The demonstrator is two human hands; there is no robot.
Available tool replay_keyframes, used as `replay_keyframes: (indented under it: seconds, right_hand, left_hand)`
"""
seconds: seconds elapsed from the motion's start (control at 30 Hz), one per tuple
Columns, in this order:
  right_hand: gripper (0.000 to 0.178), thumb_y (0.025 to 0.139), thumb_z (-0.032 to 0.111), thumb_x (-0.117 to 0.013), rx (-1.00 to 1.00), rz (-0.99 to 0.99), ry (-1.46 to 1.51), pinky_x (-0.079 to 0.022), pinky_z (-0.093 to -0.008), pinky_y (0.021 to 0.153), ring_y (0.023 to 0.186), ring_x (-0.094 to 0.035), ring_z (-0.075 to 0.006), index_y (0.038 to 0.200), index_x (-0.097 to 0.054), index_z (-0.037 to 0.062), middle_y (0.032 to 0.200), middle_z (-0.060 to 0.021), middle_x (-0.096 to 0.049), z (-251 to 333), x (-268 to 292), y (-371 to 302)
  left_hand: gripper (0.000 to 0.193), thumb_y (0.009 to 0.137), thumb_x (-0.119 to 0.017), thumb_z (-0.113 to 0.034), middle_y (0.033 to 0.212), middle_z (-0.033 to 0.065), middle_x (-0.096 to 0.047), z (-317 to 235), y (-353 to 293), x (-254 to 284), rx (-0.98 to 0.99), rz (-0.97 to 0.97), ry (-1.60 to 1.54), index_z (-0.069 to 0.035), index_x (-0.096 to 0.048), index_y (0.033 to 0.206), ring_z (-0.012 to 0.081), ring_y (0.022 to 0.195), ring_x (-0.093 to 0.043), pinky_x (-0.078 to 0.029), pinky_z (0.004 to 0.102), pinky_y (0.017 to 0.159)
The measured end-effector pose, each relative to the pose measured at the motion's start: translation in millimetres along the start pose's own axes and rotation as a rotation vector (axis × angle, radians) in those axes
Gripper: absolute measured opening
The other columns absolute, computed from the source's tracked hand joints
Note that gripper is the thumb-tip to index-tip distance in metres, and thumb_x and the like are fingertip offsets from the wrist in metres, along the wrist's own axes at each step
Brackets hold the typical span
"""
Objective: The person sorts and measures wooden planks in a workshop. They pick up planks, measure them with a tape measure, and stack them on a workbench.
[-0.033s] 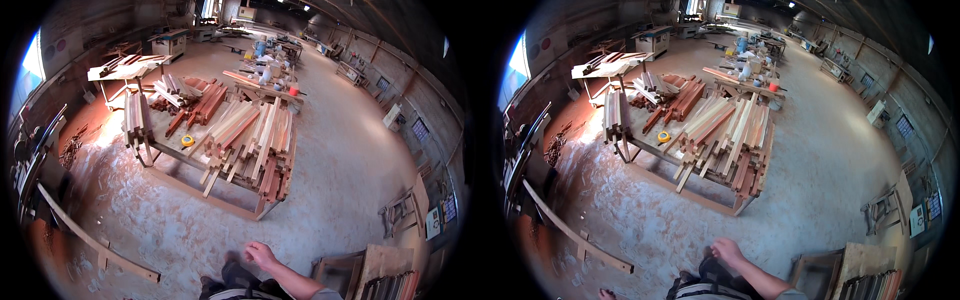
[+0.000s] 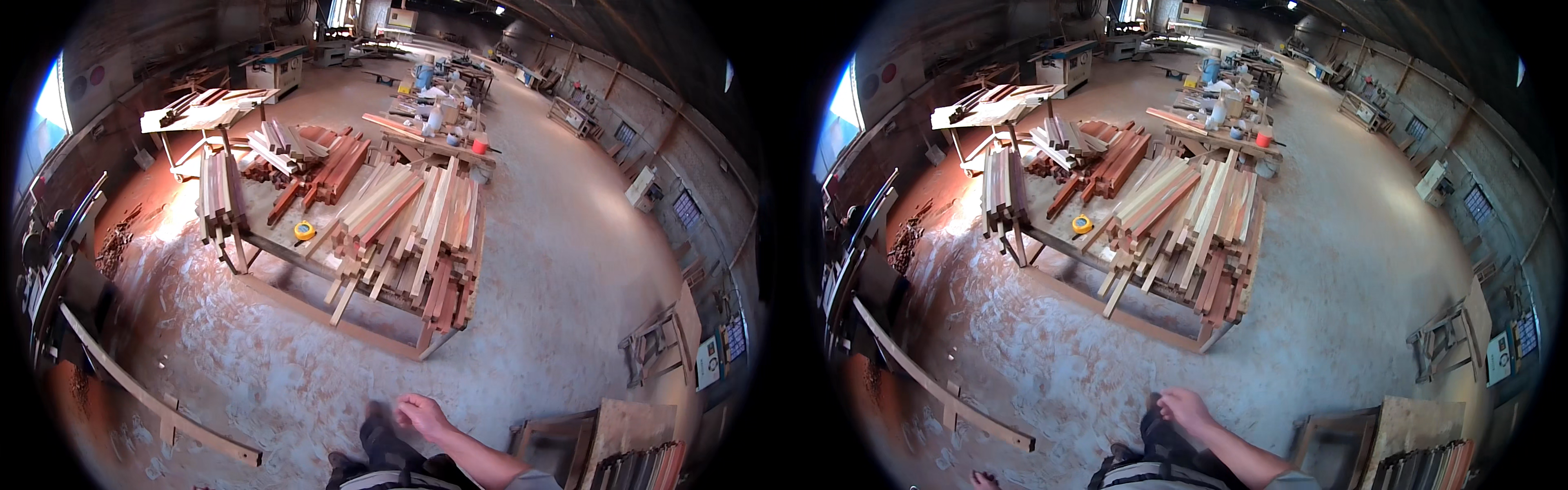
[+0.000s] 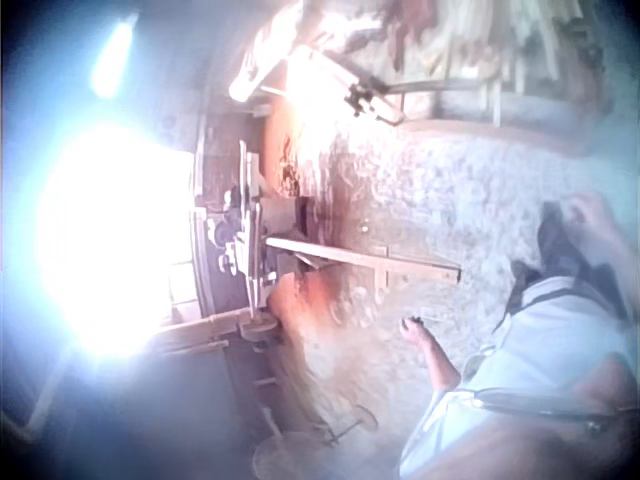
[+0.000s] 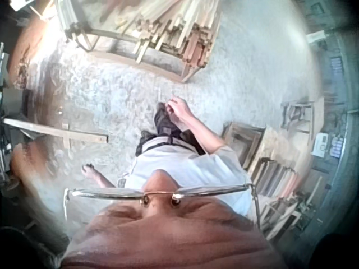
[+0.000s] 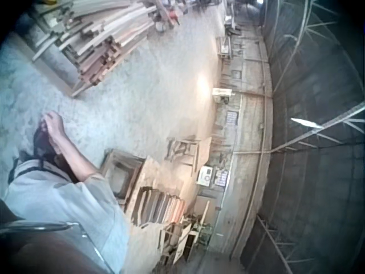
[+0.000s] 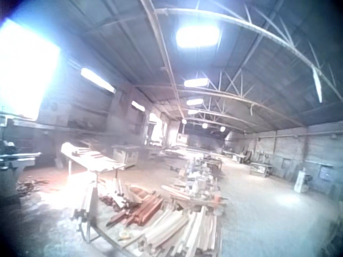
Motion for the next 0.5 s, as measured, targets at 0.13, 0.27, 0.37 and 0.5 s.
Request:
replay_keyframes:
  seconds: [0.13,0.27,0.37,0.5]
  right_hand:
    - [0.021,0.098,0.013,-0.056,0.063,0.150,0.035,-0.053,-0.0258,0.070,0.075,-0.062,-0.0121,0.113,-0.061,0.0002,0.094,-0.0063,-0.065,29.6,-16.1,59.1]
    - [0.017,0.098,0.011,-0.056,0.147,0.270,0.069,-0.052,-0.0249,0.069,0.075,-0.061,-0.0100,0.111,-0.061,0.0005,0.091,-0.0048,-0.065,95.3,-31.8,92.4]
    - [0.018,0.100,0.014,-0.053,0.188,0.330,0.139,-0.050,-0.0240,0.070,0.077,-0.060,-0.0096,0.112,-0.058,0.0016,0.095,-0.0046,-0.064,148.7,-28.8,96.8]
    - [0.029,0.097,0.019,-0.061,0.261,0.645,0.348,-0.050,-0.0318,0.086,0.096,-0.060,-0.0156,0.119,-0.059,0.0005,0.110,-0.0104,-0.062,221.0,-22.7,76.3]
  left_hand:
    - [0.034,0.096,-0.053,-0.014,0.094,0.0136,-0.067,-94.5,-6.1,-48.2,-0.190,-0.064,0.038,0.000,-0.057,0.126,0.0200,0.076,-0.065,-0.053,0.0304,0.063]
    - [0.033,0.096,-0.053,-0.010,0.095,0.0159,-0.068,-140.5,-33.4,-108.5,-0.277,-0.029,0.006,0.003,-0.058,0.126,0.0201,0.077,-0.066,-0.054,0.0298,0.064]
    - [0.033,0.096,-0.054,-0.011,0.093,0.0154,-0.069,-175.6,-72.5,-180.8,-0.456,0.124,0.149,0.005,-0.058,0.125,0.0206,0.072,-0.066,-0.054,0.0284,0.061]
    - [0.041,0.096,-0.060,-0.019,0.105,0.0173,-0.068,-168.7,-81.8,-258.8,-0.365,0.354,0.182,0.003,-0.055,0.130,0.0218,0.086,-0.067,-0.055,0.0295,0.072]
Point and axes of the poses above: each hand's wrist, its own y-axis towards the middle knuckle, its own x-axis out of the back of the hand, z = x × y, the point moved 4 cm from there along y, towards the middle knuckle
